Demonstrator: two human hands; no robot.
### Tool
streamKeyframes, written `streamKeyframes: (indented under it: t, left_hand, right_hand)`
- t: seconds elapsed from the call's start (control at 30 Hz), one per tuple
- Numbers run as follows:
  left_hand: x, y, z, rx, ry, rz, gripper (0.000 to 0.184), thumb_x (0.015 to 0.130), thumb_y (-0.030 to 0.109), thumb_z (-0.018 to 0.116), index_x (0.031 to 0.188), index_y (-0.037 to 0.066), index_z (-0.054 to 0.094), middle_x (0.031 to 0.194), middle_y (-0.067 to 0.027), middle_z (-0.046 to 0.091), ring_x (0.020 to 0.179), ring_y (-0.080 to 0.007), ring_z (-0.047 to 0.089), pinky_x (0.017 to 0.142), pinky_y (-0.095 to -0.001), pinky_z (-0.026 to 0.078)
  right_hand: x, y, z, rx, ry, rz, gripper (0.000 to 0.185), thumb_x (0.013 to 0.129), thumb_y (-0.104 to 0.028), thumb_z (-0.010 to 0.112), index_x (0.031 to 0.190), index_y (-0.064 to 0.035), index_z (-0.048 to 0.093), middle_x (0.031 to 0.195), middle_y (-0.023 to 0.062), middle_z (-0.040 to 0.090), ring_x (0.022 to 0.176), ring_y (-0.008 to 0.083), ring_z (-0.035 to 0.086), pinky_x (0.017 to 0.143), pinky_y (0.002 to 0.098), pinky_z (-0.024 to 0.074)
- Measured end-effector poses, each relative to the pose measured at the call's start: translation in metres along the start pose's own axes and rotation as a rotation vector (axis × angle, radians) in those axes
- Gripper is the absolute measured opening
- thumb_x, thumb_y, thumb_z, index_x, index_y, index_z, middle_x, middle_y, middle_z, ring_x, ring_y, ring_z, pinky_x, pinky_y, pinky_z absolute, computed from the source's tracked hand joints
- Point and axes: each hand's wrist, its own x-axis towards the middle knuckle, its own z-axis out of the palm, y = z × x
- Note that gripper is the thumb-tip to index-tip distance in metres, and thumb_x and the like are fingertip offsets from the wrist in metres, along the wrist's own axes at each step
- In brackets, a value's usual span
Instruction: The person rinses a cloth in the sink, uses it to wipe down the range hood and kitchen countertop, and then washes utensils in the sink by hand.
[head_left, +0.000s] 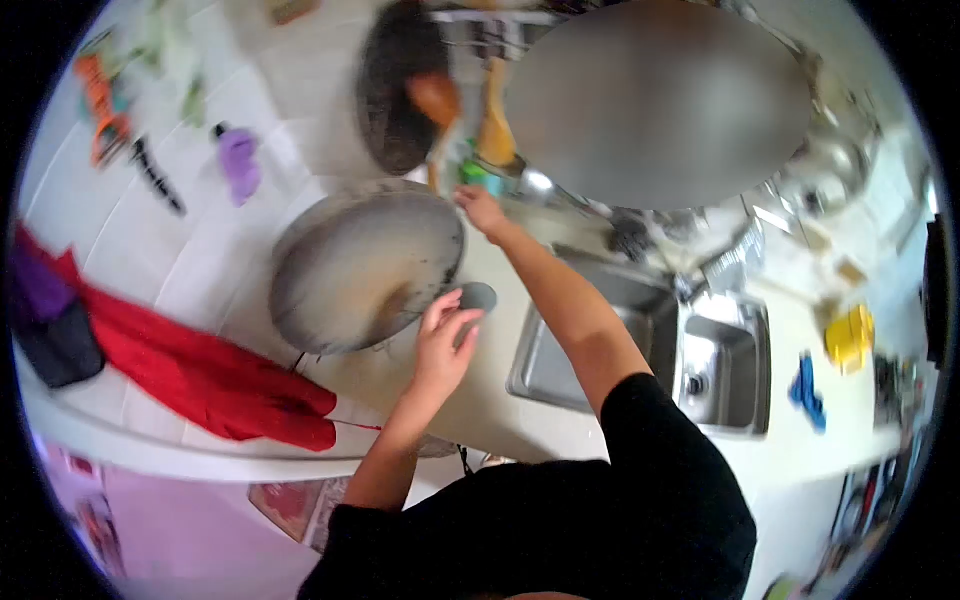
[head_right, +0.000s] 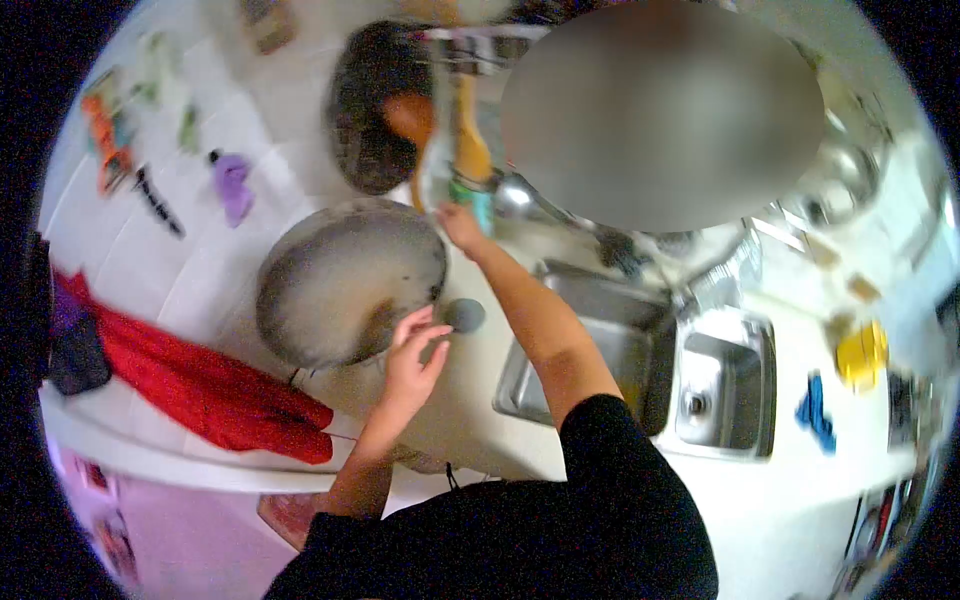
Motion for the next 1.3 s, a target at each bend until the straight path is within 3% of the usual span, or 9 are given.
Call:
streamKeyframes:
  t: [0.2,0.47,0.53,0.6,0.67,0.8,0.97,1.2,1.3]
  left_hand:
    - [-0.047,-0.042,0.065,-0.313,-0.301,-0.367,0.025,0.075,-0.001,0.061,0.100,0.004,0.060,0.071,0.0002,0.047,0.063,-0.0088,0.045,0.061,-0.0210,0.041]
    - [-0.061,-0.029,0.182,-0.478,-0.625,-0.189,0.026,0.077,-0.003,0.058,0.103,0.000,0.059,0.069,0.0005,0.042,0.059,-0.0080,0.039,0.056,-0.0211,0.039]
    - [-0.048,0.004,0.191,-0.325,-0.743,-0.088,0.040,0.079,0.001,0.057,0.118,0.005,0.050,0.101,-0.0108,0.048,0.090,-0.0191,0.048,0.075,-0.0298,0.042]
    - [-0.041,0.052,0.199,-0.285,-0.733,0.108,0.052,0.079,0.006,0.058,0.128,0.012,0.041,0.130,-0.0186,0.037,0.120,-0.0295,0.038,0.090,-0.0408,0.039]
    - [-0.044,0.103,0.202,0.197,-0.866,0.071,0.062,0.079,0.017,0.060,0.134,0.021,0.031,0.140,-0.0159,0.008,0.128,-0.0349,0.011,0.095,-0.0546,0.027]
    - [-0.065,0.105,0.229,0.452,-0.926,0.026,0.071,0.077,0.031,0.063,0.136,0.027,0.025,0.144,-0.0140,-0.012,0.129,-0.0458,-0.006,0.090,-0.0715,0.015]
    - [-0.107,0.110,0.248,0.519,-0.771,-0.249,0.064,0.077,0.040,0.062,0.133,0.026,0.033,0.145,-0.0169,-0.004,0.130,-0.0445,0.000,0.091,-0.0700,0.016]
    - [-0.179,0.140,0.263,0.486,-0.636,-0.354,0.058,0.074,0.038,0.064,0.126,0.025,0.043,0.143,-0.0222,0.002,0.130,-0.0441,0.003,0.094,-0.0671,0.009]
    - [-0.182,0.154,0.248,0.276,-0.572,-0.328,0.052,0.076,0.033,0.064,0.123,0.019,0.047,0.139,-0.0251,0.017,0.128,-0.0395,0.020,0.097,-0.0513,0.024]
  right_hand:
    - [-0.153,0.031,-0.039,0.029,0.361,0.127,0.022,0.083,-0.022,0.053,0.084,-0.0037,0.066,0.079,0.0095,0.065,0.073,0.0197,0.060,0.069,0.0313,0.0455]
    - [-0.366,0.002,-0.148,-0.007,0.472,0.370,0.028,0.077,-0.027,0.066,0.066,-0.0015,0.063,0.059,0.0049,0.059,0.050,0.0083,0.048,0.049,0.0258,0.0399]
    - [-0.397,-0.012,-0.174,0.484,0.567,0.264,0.044,0.083,-0.037,0.058,0.061,0.0009,0.060,0.059,0.0034,0.060,0.053,0.0080,0.053,0.050,0.0240,0.0412]
    - [-0.431,-0.012,-0.197,0.444,0.574,0.348,0.040,0.082,-0.037,0.058,0.065,-0.0018,0.061,0.061,0.0070,0.061,0.055,0.0150,0.057,0.051,0.0287,0.0432]
    - [-0.465,-0.008,-0.212,-0.714,0.409,0.479,0.027,0.075,-0.034,0.061,0.081,-0.0085,0.063,0.084,0.0142,0.063,0.078,0.0338,0.058,0.065,0.0400,0.0458]
    - [-0.530,0.028,-0.243,-0.255,0.439,0.466,0.031,0.074,-0.030,0.063,0.094,-0.0077,0.062,0.099,0.0149,0.060,0.090,0.0318,0.056,0.077,0.0395,0.0447]
    - [-0.629,0.113,-0.358,-0.670,0.655,0.601,0.042,0.072,-0.022,0.066,0.110,-0.0072,0.055,0.117,0.0163,0.050,0.099,0.0310,0.054,0.087,0.0387,0.0422]
    - [-0.723,0.096,-0.522,-0.882,0.603,0.616,0.031,0.078,-0.022,0.061,0.105,-0.0067,0.060,0.100,0.0150,0.061,0.093,0.0293,0.057,0.081,0.0356,0.0440]
    - [-0.715,0.045,-0.515,-0.149,0.638,0.584,0.029,0.083,-0.020,0.058,0.108,-0.0043,0.059,0.099,0.0097,0.062,0.093,0.0191,0.058,0.078,0.0287,0.0452]
